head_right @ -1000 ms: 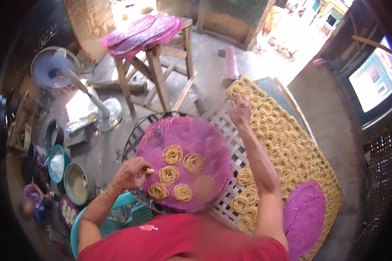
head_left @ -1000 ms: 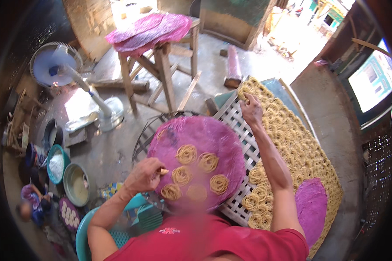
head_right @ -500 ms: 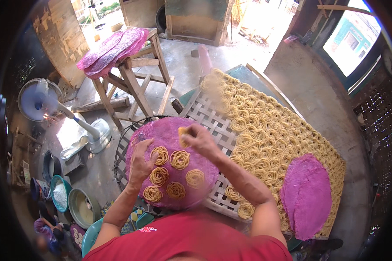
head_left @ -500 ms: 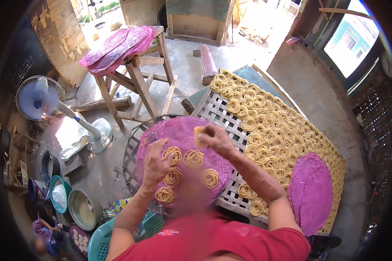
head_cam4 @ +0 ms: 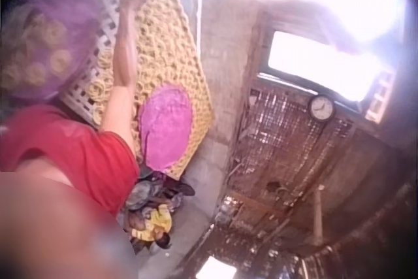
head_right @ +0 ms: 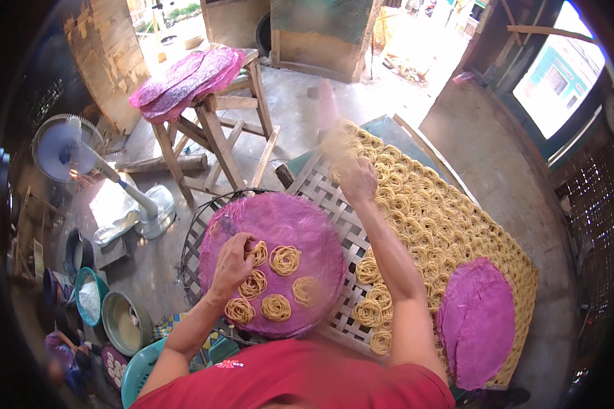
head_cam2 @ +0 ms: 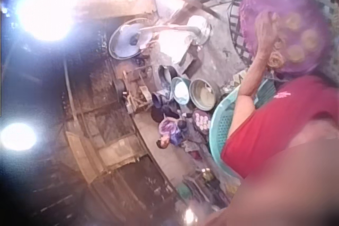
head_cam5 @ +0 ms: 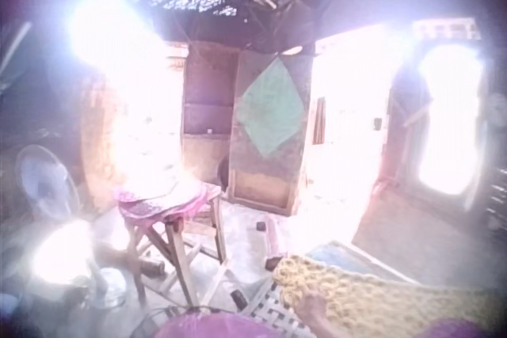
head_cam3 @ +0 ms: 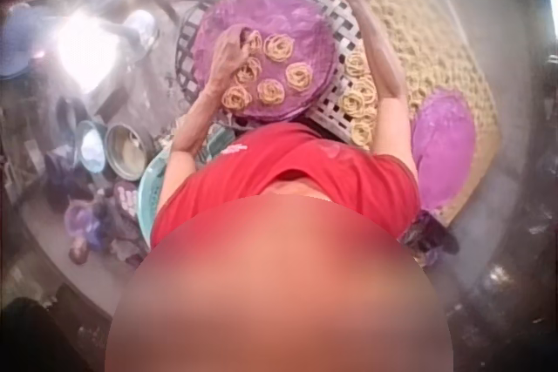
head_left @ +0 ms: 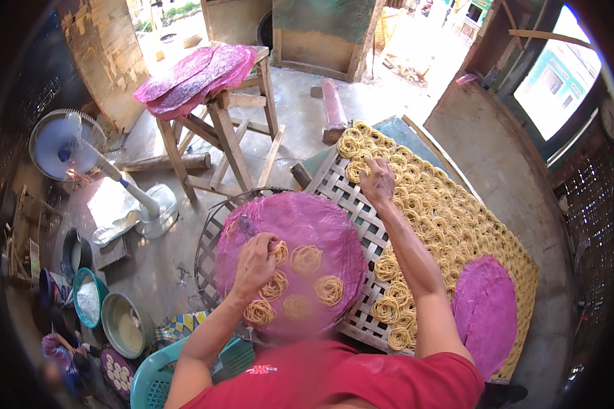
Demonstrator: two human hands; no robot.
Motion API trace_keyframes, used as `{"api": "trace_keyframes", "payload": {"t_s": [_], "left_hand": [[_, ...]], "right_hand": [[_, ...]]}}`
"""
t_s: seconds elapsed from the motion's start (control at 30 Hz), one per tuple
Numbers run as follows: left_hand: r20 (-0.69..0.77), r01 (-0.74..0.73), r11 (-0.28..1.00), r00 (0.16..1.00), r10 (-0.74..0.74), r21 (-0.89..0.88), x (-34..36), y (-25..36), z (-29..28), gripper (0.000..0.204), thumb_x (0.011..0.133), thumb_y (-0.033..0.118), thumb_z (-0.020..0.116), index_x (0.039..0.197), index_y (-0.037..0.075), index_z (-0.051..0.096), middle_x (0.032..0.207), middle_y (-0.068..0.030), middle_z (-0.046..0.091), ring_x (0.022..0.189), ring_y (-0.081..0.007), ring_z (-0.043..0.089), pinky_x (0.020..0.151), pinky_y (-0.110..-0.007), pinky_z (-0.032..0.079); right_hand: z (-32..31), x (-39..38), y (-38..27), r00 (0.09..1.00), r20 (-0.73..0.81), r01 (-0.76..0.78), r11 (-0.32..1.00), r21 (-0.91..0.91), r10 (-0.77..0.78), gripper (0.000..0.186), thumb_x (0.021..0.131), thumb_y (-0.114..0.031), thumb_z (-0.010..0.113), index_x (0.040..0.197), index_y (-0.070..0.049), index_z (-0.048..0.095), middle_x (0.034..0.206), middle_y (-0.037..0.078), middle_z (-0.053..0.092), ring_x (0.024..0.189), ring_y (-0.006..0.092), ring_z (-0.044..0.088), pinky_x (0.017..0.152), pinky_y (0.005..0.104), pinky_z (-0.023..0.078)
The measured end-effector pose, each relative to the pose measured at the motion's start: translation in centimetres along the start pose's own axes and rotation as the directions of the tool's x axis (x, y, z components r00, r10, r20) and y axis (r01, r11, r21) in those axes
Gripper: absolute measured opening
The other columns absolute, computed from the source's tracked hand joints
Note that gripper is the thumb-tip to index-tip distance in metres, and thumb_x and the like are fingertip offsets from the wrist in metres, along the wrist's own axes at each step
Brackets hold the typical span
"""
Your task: The person repeatedly picks up small bundles of yellow noodles from a large drying rack and places them onto a round purple mat, arranging them in neat circular piles. The person continues this process, filling the mat with multiple noodle bundles before moving the mat aside and lifting the drying rack.
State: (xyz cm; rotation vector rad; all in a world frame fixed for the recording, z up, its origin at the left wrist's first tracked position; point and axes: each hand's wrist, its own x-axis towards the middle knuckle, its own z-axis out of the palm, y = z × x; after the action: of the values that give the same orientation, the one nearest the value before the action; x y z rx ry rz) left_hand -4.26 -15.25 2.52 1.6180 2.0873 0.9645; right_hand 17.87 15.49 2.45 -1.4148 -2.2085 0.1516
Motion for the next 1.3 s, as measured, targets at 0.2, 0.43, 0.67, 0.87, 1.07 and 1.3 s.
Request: {"api": "trace_keyframes", "payload": {"t_s": [0.2,0.43,0.67,0.87,1.07,1.3], "left_hand": [[0.174,0.006,0.934,0.983,0.061,-0.358,0.1,2.0,0.3,0.035,0.090,0.004,0.073,0.124,0.003,0.062,0.099,-0.0143,0.073,0.085,-0.0270,0.072,0.078,-0.039,0.057],[-0.122,-0.068,0.938,0.992,0.028,-0.339,0.8,2.5,1.7,0.047,0.084,0.007,0.082,0.127,0.000,0.064,0.123,-0.0156,0.068,0.110,-0.0314,0.066,0.097,-0.042,0.054],[-0.001,-0.310,0.937,0.949,0.314,0.164,-1.4,1.8,4.5,0.039,0.085,0.017,0.082,0.120,0.004,0.070,0.120,-0.0127,0.065,0.120,-0.0337,0.058,0.106,-0.046,0.045],[0.010,-0.237,0.971,0.972,0.237,0.018,-0.8,2.3,5.3,0.032,0.082,0.006,0.079,0.112,0.006,0.066,0.104,-0.0101,0.066,0.106,-0.0315,0.062,0.095,-0.045,0.049],[-0.024,-0.147,0.951,0.989,0.146,-0.272,0.3,3.0,6.0,0.032,0.084,-0.007,0.069,0.113,0.003,0.061,0.094,-0.0106,0.065,0.088,-0.0254,0.068,0.082,-0.037,0.056],[0.207,0.050,0.783,0.973,0.102,-0.620,0.3,5.0,5.2,0.035,0.087,-0.006,0.073,0.117,0.005,0.056,0.105,-0.0042,0.062,0.095,-0.0121,0.065,0.086,-0.029,0.056]], "right_hand": [[-4.0,-10.8,-7.3,0.762,0.317,0.233,0.696,0.679,-0.564,0.058,0.089,-0.026,0.084,0.141,-0.008,0.066,0.131,0.012,0.072,0.120,0.0267,0.067,0.110,0.0434,0.051],[-5.0,-11.6,-7.7,0.725,0.654,-0.467,0.546,0.695,-0.213,0.032,0.097,-0.016,0.078,0.124,0.001,0.071,0.108,0.007,0.077,0.093,0.0112,0.070,0.081,0.0251,0.057],[-0.8,-0.6,-2.1,0.952,0.305,-0.230,0.739,0.634,0.035,0.033,0.089,-0.013,0.073,0.118,0.003,0.074,0.103,0.012,0.076,0.087,0.0154,0.069,0.080,0.0305,0.058],[2.4,4.6,-2.9,0.968,0.220,-0.200,0.903,0.379,0.122,0.038,0.090,-0.018,0.074,0.125,-0.005,0.075,0.107,0.013,0.077,0.092,0.0236,0.073,0.087,0.0377,0.060],[-1.1,0.5,-3.4,0.990,0.138,0.002,0.982,0.187,-0.028,0.049,0.092,-0.026,0.077,0.136,-0.008,0.070,0.128,0.015,0.071,0.121,0.0302,0.066,0.105,0.0442,0.052],[-7.0,-14.6,-5.3,0.695,0.587,-0.168,0.700,0.694,-0.416,0.058,0.091,-0.030,0.082,0.143,-0.009,0.064,0.132,0.013,0.072,0.120,0.0249,0.068,0.103,0.0401,0.055]]}}
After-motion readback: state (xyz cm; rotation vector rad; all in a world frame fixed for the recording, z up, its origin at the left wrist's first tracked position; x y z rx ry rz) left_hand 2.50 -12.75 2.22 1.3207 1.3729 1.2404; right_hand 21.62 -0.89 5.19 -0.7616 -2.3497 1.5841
